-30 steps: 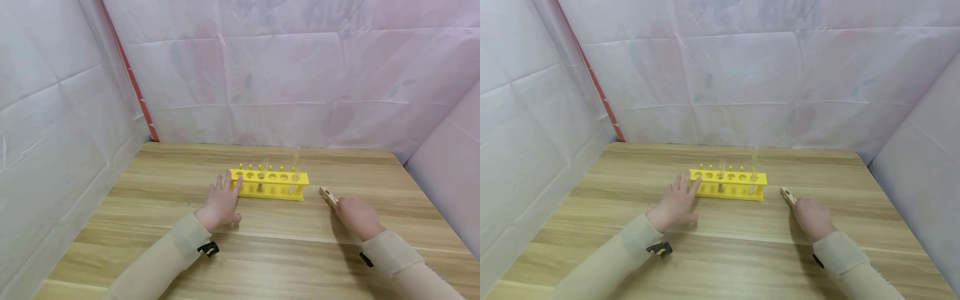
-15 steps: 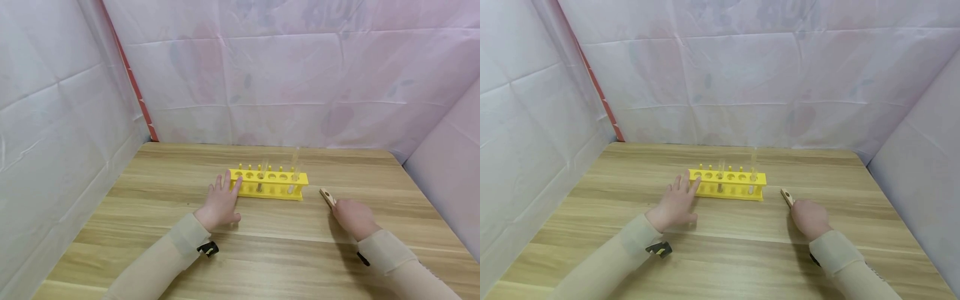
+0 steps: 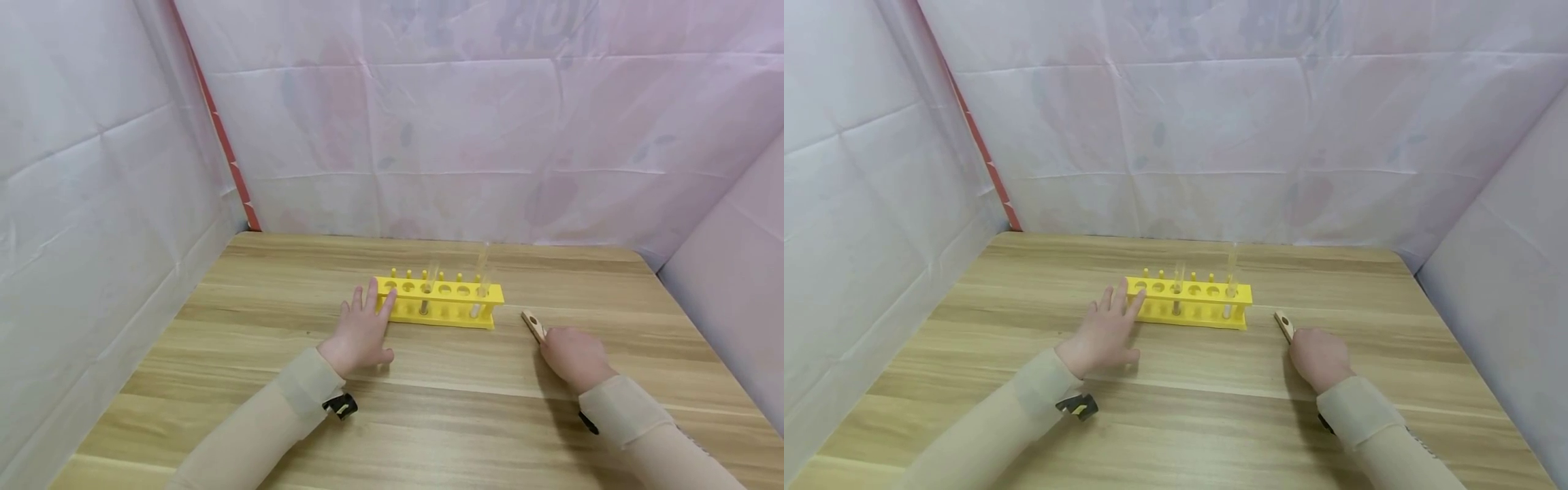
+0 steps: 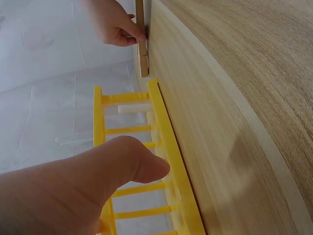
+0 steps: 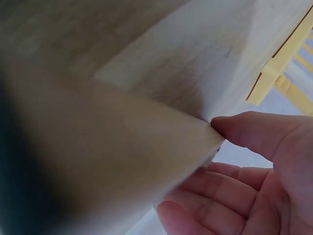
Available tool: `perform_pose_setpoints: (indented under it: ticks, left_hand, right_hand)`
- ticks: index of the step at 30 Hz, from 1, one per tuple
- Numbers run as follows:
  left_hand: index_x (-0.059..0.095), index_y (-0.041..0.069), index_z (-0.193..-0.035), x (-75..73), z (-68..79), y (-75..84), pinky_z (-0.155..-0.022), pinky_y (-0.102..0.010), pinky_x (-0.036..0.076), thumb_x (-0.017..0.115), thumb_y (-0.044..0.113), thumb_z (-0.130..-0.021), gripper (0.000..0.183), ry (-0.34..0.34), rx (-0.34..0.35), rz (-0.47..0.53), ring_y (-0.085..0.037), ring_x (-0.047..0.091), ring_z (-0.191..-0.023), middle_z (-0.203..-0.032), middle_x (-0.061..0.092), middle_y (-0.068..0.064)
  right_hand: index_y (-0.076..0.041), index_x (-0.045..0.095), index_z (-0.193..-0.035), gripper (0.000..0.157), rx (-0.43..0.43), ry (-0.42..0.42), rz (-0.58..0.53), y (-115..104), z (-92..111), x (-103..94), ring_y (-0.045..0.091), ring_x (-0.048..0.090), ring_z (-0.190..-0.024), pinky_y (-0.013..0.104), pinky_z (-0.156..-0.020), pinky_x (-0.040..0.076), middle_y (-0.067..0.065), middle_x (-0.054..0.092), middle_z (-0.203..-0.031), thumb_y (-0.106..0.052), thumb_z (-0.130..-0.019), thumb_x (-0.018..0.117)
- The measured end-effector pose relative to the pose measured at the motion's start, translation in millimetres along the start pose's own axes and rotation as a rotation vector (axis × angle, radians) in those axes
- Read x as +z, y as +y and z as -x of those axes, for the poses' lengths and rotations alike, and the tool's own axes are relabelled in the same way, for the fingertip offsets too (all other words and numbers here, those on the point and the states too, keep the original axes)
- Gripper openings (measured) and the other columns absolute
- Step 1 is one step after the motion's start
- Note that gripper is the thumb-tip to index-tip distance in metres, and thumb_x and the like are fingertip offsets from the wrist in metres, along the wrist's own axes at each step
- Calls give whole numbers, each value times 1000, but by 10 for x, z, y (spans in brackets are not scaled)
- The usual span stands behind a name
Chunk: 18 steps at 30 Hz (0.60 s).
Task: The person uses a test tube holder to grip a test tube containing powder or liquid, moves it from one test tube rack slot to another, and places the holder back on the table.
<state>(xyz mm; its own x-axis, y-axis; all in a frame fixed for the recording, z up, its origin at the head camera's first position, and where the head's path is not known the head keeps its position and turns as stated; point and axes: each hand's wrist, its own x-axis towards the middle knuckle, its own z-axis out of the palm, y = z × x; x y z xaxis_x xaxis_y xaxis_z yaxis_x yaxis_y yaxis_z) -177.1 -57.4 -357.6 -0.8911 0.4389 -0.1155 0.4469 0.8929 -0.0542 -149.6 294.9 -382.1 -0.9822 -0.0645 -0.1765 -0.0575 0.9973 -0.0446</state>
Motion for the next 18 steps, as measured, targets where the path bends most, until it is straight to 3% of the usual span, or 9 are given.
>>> perform_pose_setpoints:
  ticks: [13,18]
  left_hand:
    - [4,14,-151,-4,-39,27,-93,-64,33,64,56,-75,106,-50,-11,18,-48,18,-133,-152,-3,-25]
    - [3,13,-151,-20,-27,24,-95,-65,30,65,54,-76,106,-59,-7,42,-48,15,-134,-152,-4,-25]
  right_hand:
    - [-8,48,-63,24,16,-17,-47,28,-22,24,21,44,-50,33,-42,36,5,46,-58,-11,-87,49]
    - [-8,48,-62,27,-21,34,-39,33,-5,55,19,42,-48,32,-40,35,3,44,-56,-15,-88,54]
